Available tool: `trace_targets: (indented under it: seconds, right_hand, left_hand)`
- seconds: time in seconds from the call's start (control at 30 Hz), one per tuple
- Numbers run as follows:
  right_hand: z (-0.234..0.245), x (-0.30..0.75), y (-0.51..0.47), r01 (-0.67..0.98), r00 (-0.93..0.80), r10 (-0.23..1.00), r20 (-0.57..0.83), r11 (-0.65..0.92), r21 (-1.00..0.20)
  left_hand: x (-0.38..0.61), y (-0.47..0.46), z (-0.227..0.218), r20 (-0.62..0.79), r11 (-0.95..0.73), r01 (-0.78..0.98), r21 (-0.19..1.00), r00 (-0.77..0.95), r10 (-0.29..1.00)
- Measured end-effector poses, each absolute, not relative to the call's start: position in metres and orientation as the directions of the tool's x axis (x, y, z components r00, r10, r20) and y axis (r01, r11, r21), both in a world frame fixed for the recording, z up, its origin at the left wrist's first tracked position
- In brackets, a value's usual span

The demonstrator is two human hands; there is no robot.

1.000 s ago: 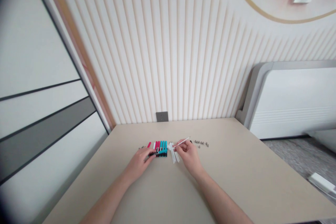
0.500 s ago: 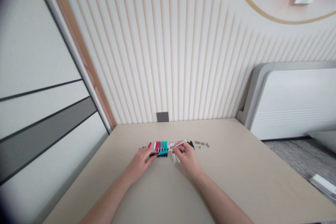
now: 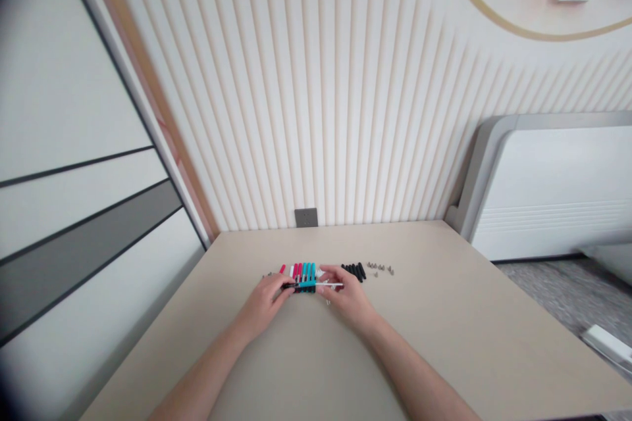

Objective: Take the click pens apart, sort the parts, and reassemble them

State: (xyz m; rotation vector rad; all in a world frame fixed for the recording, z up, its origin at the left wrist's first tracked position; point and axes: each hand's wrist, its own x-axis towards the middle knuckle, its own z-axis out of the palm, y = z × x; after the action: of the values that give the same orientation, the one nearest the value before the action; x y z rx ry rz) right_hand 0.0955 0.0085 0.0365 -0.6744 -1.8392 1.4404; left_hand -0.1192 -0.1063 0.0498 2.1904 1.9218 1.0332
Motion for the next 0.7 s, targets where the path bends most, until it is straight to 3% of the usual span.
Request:
trace_targets:
  seconds: [0.23, 0.7]
  right_hand:
    - [0.032, 0.1, 0.021, -0.05, -0.578, 0.797, 0.175, 0.18, -0.982]
    - [0.032, 0.102, 0.012, 0.164, -0.581, 0.792, 0.188, 0.339, -0.926]
  left_hand:
    - [-0.123, -0.105, 0.048, 0.479, -0.19, 0.873, 0.45, -0.056, 0.876]
    - [-0.123, -0.109, 0.047, 0.473, -0.256, 0.831, 0.494, -0.01, 0.881]
